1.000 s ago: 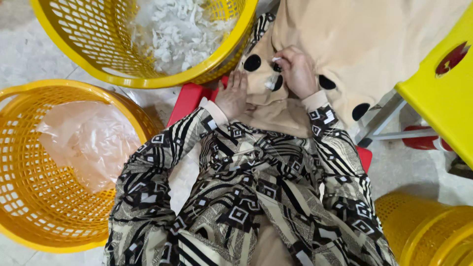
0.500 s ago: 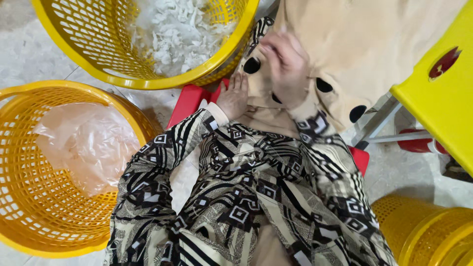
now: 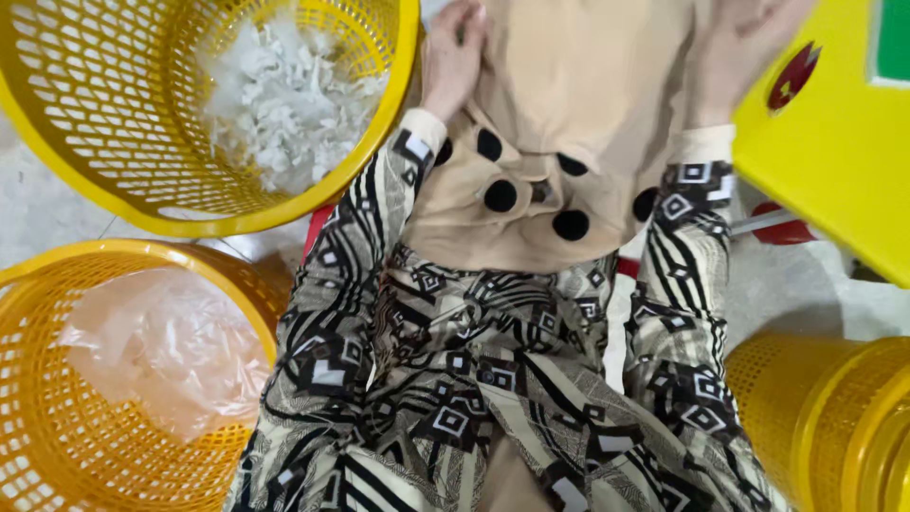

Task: The person repeatedly pulls white fluffy material from a beige polka-dotted pillowcase and places it into a yellow basket. They continue to pull and fluff the material, occasionally shaking the pillowcase to dislodge more material, and then transfer it to the basket.

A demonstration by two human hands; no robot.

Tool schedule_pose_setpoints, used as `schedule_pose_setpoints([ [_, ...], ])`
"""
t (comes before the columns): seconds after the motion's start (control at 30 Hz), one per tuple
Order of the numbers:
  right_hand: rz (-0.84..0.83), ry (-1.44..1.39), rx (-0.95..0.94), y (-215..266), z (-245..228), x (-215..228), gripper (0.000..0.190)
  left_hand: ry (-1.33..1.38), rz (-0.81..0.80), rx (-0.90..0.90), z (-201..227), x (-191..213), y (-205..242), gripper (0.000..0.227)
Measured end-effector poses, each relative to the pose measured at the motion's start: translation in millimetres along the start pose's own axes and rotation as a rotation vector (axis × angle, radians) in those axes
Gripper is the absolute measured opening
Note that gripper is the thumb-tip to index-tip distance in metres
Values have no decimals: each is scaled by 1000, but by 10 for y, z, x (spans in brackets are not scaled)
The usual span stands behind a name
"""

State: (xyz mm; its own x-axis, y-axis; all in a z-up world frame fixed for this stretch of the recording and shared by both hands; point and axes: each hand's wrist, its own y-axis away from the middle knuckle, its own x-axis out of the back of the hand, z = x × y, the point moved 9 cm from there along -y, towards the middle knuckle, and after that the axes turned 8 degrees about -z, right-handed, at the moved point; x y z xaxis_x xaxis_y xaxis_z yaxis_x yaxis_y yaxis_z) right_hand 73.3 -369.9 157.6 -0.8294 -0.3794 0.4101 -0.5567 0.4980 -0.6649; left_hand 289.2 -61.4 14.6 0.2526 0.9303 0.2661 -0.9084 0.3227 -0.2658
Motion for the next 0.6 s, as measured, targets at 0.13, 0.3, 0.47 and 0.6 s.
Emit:
schedule_pose_setpoints([
  [0.13, 19, -223, -641, -256, 1431, 499, 75, 129, -13, 311, -586, -413, -1099, 67],
  [0.3, -416, -1115, -713, -634, 1535, -554, 92, 635, -318, 368, -351, -1033, -1749, 80],
  [0.47, -224, -1001, -540, -1163, 1504, -584, 53, 576, -442, 209, 431, -1052, -1912, 58],
  [0.6, -86, -1003, -355, -1199, 1348, 37, 47, 746, -451, 155, 901, -825, -1825, 45],
])
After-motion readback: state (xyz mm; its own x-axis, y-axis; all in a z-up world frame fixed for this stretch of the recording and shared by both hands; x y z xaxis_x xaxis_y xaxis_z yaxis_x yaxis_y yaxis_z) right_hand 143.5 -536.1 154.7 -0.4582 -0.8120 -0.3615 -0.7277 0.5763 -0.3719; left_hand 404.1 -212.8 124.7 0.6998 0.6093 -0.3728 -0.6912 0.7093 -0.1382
